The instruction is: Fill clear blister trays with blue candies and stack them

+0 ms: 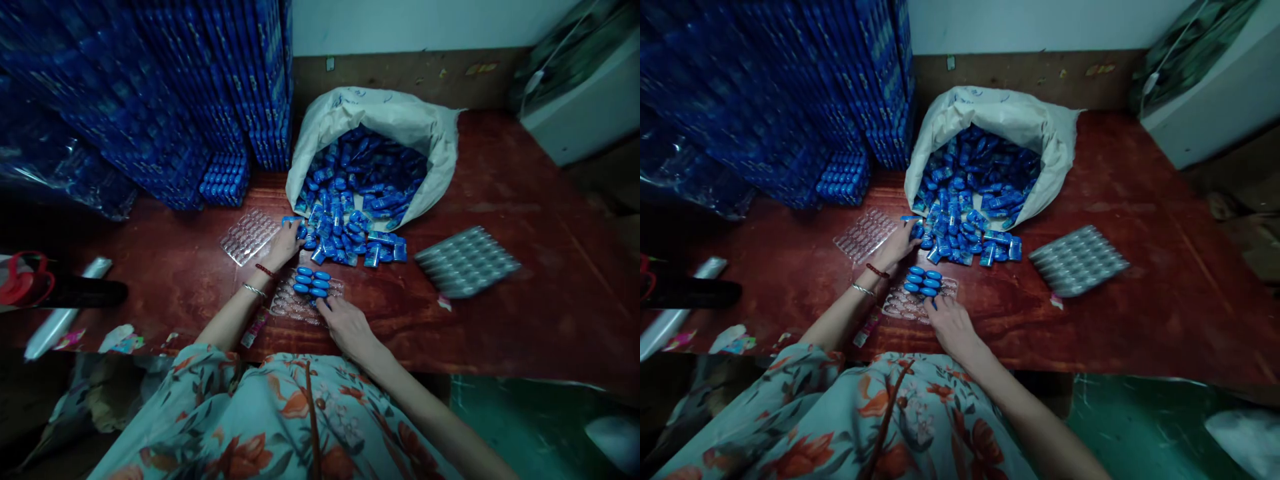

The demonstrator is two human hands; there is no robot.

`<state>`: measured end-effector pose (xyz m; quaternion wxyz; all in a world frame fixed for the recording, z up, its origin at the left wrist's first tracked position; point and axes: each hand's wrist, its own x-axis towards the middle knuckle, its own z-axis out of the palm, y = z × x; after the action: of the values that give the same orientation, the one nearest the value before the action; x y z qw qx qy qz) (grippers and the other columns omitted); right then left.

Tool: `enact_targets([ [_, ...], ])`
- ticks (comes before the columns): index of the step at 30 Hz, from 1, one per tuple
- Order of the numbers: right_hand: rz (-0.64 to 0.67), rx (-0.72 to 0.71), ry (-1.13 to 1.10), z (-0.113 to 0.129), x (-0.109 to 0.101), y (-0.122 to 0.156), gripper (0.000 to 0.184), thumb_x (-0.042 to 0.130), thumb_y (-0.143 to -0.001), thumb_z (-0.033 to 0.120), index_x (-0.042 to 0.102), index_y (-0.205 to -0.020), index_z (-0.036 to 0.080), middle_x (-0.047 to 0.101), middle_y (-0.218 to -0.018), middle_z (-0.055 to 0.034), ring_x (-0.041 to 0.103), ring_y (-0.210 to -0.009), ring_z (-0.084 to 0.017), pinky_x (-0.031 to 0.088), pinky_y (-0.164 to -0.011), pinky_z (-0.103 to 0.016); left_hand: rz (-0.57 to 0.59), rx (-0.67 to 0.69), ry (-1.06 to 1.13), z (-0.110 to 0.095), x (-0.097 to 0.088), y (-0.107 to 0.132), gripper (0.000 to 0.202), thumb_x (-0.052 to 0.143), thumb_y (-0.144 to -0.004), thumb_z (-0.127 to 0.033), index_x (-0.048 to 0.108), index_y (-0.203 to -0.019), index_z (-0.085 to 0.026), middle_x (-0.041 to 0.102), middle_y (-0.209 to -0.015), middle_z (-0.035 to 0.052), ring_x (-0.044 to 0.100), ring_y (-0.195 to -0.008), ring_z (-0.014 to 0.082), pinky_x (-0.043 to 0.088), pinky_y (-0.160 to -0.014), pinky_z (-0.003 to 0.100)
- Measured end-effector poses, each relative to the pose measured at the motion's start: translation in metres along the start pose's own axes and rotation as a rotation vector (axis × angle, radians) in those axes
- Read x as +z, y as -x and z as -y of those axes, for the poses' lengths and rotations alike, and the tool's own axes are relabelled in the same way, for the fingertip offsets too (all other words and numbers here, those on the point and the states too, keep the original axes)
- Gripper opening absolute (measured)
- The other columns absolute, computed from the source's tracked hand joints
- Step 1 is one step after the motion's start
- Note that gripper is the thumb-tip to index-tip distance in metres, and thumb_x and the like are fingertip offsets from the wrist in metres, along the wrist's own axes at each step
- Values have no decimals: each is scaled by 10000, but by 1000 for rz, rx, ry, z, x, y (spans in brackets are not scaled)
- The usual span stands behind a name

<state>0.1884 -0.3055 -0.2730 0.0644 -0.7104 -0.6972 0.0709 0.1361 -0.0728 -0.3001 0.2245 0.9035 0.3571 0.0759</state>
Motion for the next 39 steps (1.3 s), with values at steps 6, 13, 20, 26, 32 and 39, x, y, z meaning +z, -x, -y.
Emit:
enact_targets([
  [6, 129, 53, 110, 26, -6, -24, 261, 439, -807, 8, 608, -982, 103, 612, -821, -145, 587, -741, -241, 465, -565, -328, 76, 24, -4, 15, -10, 13, 419, 681, -724, -192, 508, -1104, -153, 575, -982, 94, 598, -826, 224, 462, -735, 323],
  [13, -53, -73, 25, 1, 10, -5, 485, 438, -852, 60, 453, -1321, 185, 615, -909, -82, 596, -730, -179, 486, -607, -271, -332, -90, 560, 18, -25, 107, 240, 558, -838, -318, 504, -1036, -195, 592, -931, 14, 578, -842, 141, 479, -784, 270],
  [20, -292, 84, -174, -28, 37, 22, 420, 415, -904, 135, 500, -1308, 215, 634, -920, -61, 620, -790, -152, 505, -720, -238, -260, 109, 448, 2, 13, 171, 180, 466, -891, -235, 590, -1018, -206, 601, -1002, 70, 585, -938, 172, 500, -818, 317],
  [26, -409, 154, -199, -55, 29, 11, 413, 375, -885, 85, 569, -1215, 240, 620, -924, -46, 606, -850, -151, 510, -744, -248, -136, 439, 125, 7, 11, 160, 298, 327, -931, -131, 579, -1078, -189, 610, -944, 92, 582, -840, 157, 501, -715, 286],
  [32, -444, 181, -144, -80, 7, -50, 296, 444, -920, 268, 594, -1170, 216, 586, -1023, -89, 535, -943, -215, 471, -786, -329, 100, 543, -17, -7, -12, 145, 246, 324, -951, -157, 569, -944, -168, 594, -893, 63, 553, -804, 150, 478, -707, 265],
  [39, -191, 177, 77, -71, 13, -93, 434, 501, -895, 323, 499, -1297, 161, 593, -1011, -136, 500, -922, -259, 401, -753, -365, -226, 540, 43, 7, -2, 148, 258, 444, -926, -299, 576, -1123, -199, 607, -975, 93, 574, -804, 163, 493, -693, 285],
])
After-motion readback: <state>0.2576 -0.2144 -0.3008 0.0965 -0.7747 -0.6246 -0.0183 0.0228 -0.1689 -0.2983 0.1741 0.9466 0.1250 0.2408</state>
